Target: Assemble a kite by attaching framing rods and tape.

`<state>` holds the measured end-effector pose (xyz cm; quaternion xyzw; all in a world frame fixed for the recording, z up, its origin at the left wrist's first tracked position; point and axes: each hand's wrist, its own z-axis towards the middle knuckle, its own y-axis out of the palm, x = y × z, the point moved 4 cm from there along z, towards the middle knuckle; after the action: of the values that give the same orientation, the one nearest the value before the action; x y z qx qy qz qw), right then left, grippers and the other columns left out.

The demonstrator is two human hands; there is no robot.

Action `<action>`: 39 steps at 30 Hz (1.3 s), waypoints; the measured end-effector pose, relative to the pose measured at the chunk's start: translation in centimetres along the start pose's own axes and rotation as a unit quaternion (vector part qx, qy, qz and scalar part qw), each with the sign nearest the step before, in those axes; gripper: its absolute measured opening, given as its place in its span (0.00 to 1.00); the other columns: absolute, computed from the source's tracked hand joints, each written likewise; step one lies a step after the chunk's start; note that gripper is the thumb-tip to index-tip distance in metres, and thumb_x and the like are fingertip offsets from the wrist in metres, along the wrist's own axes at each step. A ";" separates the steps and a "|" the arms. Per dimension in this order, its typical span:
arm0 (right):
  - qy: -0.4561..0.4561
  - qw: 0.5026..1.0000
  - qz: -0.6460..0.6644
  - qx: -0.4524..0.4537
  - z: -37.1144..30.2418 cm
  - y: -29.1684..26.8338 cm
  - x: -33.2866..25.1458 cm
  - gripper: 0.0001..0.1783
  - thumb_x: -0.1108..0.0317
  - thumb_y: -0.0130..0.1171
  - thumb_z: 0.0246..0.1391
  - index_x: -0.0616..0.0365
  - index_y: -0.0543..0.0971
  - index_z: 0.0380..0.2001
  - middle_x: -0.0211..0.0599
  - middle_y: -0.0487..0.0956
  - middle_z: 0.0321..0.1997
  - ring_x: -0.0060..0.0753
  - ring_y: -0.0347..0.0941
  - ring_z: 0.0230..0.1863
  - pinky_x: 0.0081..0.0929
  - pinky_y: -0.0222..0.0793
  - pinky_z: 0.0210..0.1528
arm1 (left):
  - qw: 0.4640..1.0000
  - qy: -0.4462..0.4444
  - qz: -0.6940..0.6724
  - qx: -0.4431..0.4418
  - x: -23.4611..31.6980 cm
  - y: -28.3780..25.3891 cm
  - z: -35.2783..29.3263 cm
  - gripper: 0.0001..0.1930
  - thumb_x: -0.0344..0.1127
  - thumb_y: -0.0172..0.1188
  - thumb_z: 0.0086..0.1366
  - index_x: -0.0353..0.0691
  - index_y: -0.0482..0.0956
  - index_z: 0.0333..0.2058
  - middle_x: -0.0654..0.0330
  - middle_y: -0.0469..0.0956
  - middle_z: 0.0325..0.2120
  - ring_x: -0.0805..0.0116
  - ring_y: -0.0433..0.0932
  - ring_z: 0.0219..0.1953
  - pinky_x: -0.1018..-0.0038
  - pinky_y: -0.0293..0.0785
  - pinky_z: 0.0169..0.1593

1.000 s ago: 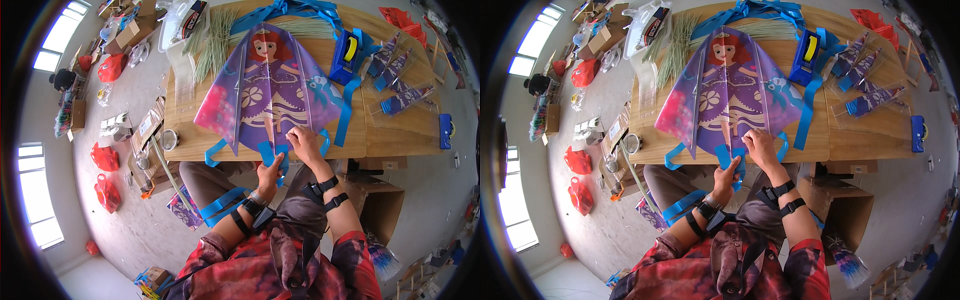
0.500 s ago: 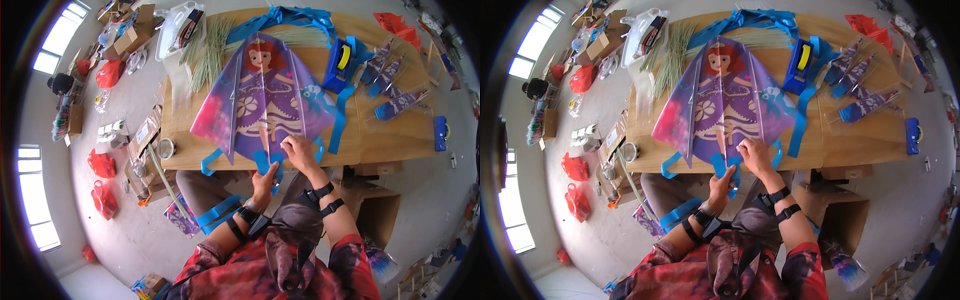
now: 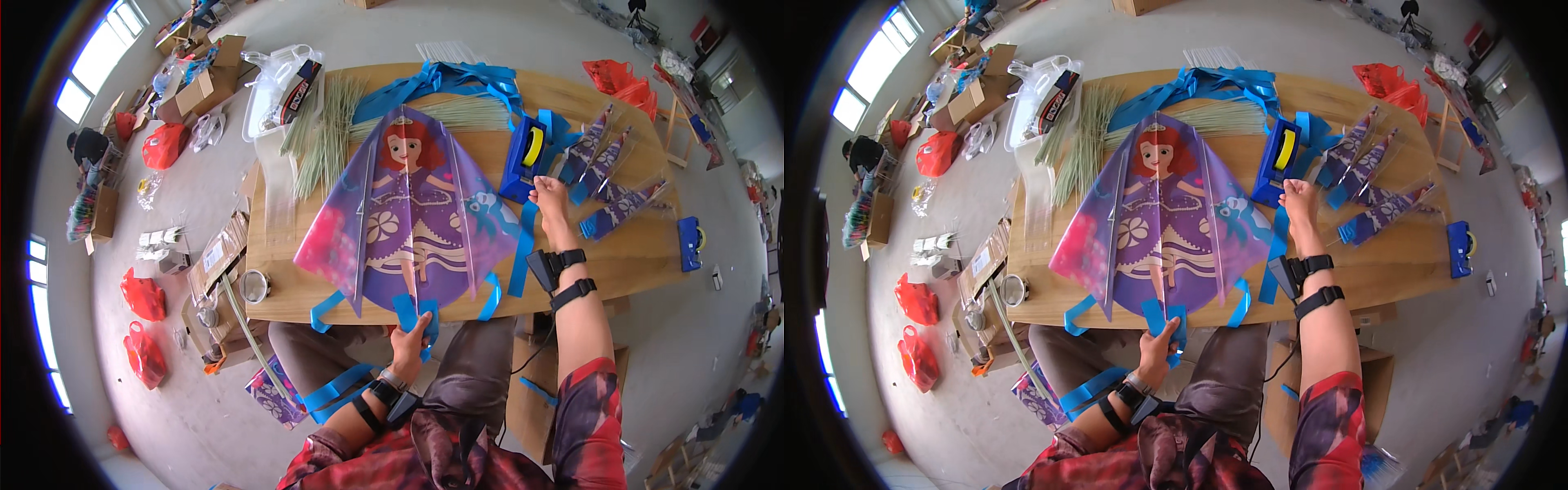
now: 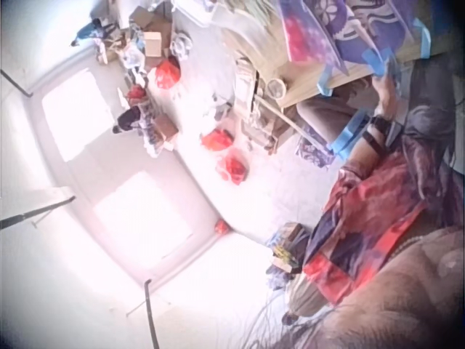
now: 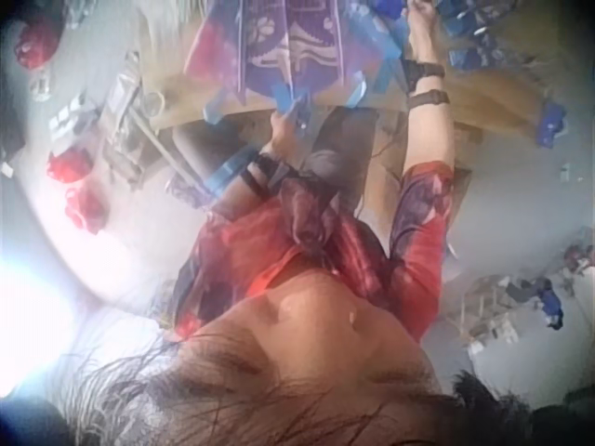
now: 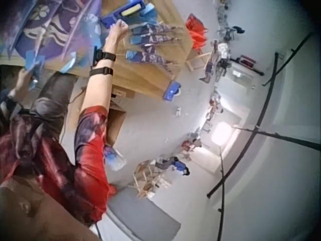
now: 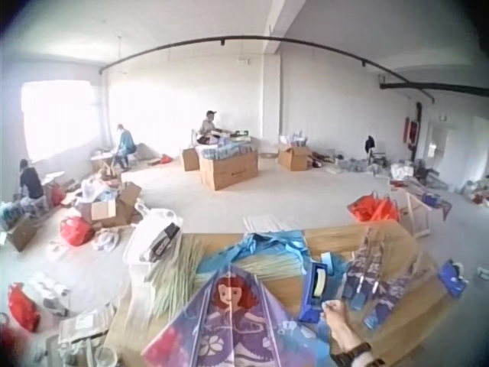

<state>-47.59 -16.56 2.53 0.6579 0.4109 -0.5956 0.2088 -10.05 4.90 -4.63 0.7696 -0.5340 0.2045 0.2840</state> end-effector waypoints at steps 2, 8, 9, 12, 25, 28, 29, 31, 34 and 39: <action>0.007 1.000 -0.005 -0.008 0.7 0.1 -0.5 0.12 0.64 0.62 0.65 0.65 0.80 0.42 0.32 0.80 0.34 0.22 0.76 0.30 0.24 0.77 0.32 | 1.000 0.003 0.002 0.001 0.0 -0.1 0.1 0.13 0.43 0.73 0.63 0.43 0.79 0.31 0.70 0.74 0.21 0.80 0.68 0.19 0.81 0.60 0.21; 0.080 0.994 -0.029 -0.071 1.3 -0.3 -1.5 0.12 0.64 0.66 0.63 0.62 0.82 0.40 0.29 0.78 0.30 0.24 0.73 0.28 0.27 0.77 0.39 | 1.000 0.003 -0.005 -0.002 -0.3 -0.1 0.3 0.13 0.43 0.73 0.62 0.42 0.80 0.31 0.70 0.74 0.20 0.80 0.68 0.18 0.81 0.61 0.22; 0.089 0.993 -0.024 -0.070 1.3 -0.3 -1.7 0.11 0.64 0.67 0.62 0.62 0.81 0.39 0.29 0.77 0.30 0.24 0.73 0.29 0.28 0.77 0.40 | 1.000 0.005 -0.007 0.001 -0.1 -0.1 0.2 0.14 0.42 0.74 0.61 0.41 0.80 0.30 0.69 0.74 0.20 0.80 0.68 0.17 0.80 0.61 0.22; 0.115 0.991 0.010 -0.074 1.1 -0.3 -2.0 0.11 0.65 0.68 0.60 0.62 0.80 0.37 0.30 0.76 0.31 0.26 0.73 0.31 0.28 0.78 0.43 | 1.000 0.011 -0.016 -0.002 0.1 0.0 0.0 0.14 0.42 0.74 0.61 0.39 0.81 0.29 0.69 0.75 0.20 0.80 0.68 0.17 0.79 0.62 0.21; 0.060 0.965 0.218 -0.135 -1.0 -0.9 0.2 0.09 0.73 0.67 0.55 0.64 0.78 0.37 0.35 0.78 0.36 0.29 0.76 0.40 0.28 0.75 0.54 | 1.000 0.009 -0.016 -0.018 -0.1 0.1 0.1 0.12 0.41 0.72 0.63 0.44 0.78 0.29 0.71 0.72 0.20 0.80 0.66 0.18 0.80 0.59 0.22; 0.027 0.962 0.244 -0.120 -1.5 -0.5 1.2 0.05 0.72 0.66 0.57 0.60 0.80 0.33 0.33 0.79 0.38 0.28 0.77 0.42 0.27 0.74 0.54 | 1.000 0.017 -0.024 -0.009 -0.3 -0.2 0.3 0.13 0.41 0.74 0.61 0.40 0.80 0.28 0.69 0.75 0.19 0.79 0.68 0.16 0.79 0.61 0.21; 0.032 0.971 0.209 -0.110 -1.6 -0.5 1.4 0.04 0.72 0.66 0.56 0.59 0.81 0.33 0.33 0.79 0.37 0.29 0.76 0.43 0.28 0.74 0.54 | 1.000 0.017 -0.022 -0.009 -0.4 -0.2 0.3 0.13 0.41 0.74 0.61 0.40 0.80 0.28 0.69 0.75 0.19 0.79 0.68 0.16 0.79 0.61 0.21; 0.039 0.978 0.176 -0.101 -2.2 0.1 1.5 0.04 0.71 0.66 0.56 0.59 0.81 0.33 0.33 0.78 0.36 0.30 0.76 0.43 0.30 0.73 0.54 | 0.999 0.023 -0.025 -0.013 -0.3 -0.3 0.4 0.13 0.42 0.75 0.60 0.41 0.80 0.28 0.70 0.74 0.19 0.79 0.68 0.16 0.79 0.61 0.21; 0.089 0.993 0.065 -0.031 -3.1 0.9 1.7 0.06 0.68 0.68 0.56 0.54 0.80 0.32 0.30 0.76 0.34 0.26 0.72 0.39 0.26 0.70 0.45 | 1.000 0.019 -0.015 -0.008 -0.3 -0.5 0.5 0.14 0.42 0.75 0.60 0.41 0.80 0.28 0.70 0.74 0.19 0.79 0.68 0.16 0.79 0.61 0.21; 0.146 0.981 0.123 -0.009 -1.3 0.6 3.0 0.10 0.65 0.68 0.57 0.51 0.76 0.27 0.27 0.71 0.27 0.25 0.66 0.30 0.28 0.66 0.38 | 1.000 0.013 -0.009 -0.014 0.0 0.1 0.2 0.14 0.43 0.74 0.60 0.41 0.80 0.29 0.69 0.74 0.19 0.79 0.68 0.16 0.79 0.61 0.21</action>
<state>-46.47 -15.07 -0.21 0.7818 0.3579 -0.4590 0.2239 -10.18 4.71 -4.74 0.7674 -0.5264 0.2048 0.3034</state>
